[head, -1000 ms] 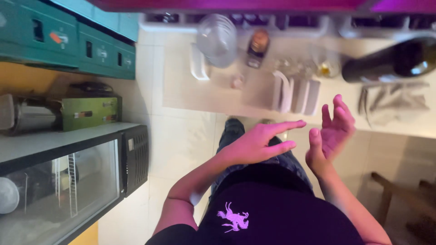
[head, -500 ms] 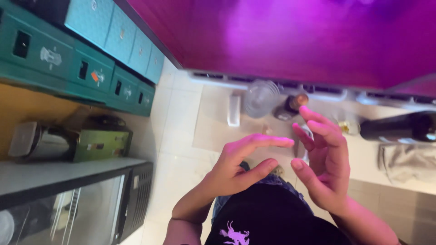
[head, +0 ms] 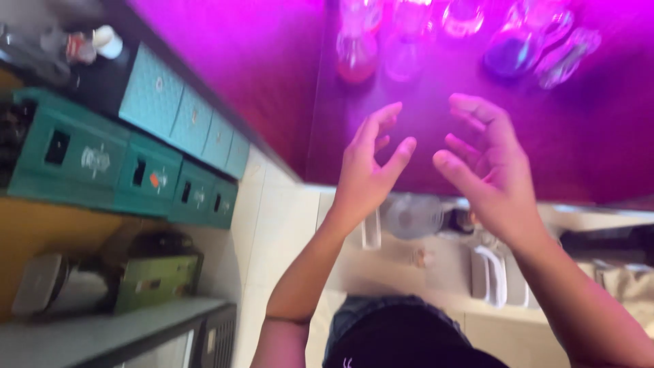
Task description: Organizing glassware, bottles, and bar supplies on a counter in a restaurant bar area.
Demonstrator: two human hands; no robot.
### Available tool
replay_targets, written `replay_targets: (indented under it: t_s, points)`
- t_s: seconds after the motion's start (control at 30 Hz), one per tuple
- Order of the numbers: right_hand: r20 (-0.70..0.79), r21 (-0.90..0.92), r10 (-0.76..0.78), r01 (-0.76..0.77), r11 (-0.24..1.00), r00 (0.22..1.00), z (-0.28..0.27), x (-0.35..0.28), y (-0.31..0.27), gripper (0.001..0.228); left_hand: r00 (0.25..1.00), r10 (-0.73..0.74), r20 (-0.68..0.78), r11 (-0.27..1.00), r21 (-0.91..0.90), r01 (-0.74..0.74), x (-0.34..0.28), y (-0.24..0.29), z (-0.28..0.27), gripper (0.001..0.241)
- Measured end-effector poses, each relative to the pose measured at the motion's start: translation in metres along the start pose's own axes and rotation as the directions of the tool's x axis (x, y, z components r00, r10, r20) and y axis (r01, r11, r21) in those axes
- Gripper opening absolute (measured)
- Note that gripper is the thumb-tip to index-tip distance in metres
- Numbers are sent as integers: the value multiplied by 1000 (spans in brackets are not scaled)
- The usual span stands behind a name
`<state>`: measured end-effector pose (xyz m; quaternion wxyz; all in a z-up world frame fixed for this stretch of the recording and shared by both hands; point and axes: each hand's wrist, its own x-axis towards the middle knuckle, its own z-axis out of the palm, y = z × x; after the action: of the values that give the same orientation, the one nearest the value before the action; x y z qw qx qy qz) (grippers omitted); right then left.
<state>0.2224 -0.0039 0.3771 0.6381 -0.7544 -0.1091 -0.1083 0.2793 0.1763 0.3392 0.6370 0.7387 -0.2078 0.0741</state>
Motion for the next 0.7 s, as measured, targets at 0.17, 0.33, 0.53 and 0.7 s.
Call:
replay_targets:
  t_s: [0.17, 0.33, 0.53, 0.7]
  points:
    - [-20, -174, 112, -114, 978, 993, 0, 46, 11, 71, 996, -86, 33, 995, 44, 85, 44, -17, 4, 58]
    - [-9, -222, 183, -181, 958, 983, -2, 96, 53, 81, 997, -75, -32, 972, 222, 80, 89, -54, 17, 74]
    - [-46, 2, 253, -253, 968, 966, -4, 131, 100, 97, 992, -124, 4, 946, 302, 117, 111, -70, 19, 80]
    - [-21, -9, 263, -263, 965, 965, -7, 152, 112, 85, 980, -187, 70, 965, 198, 170, 120, -69, 20, 78]
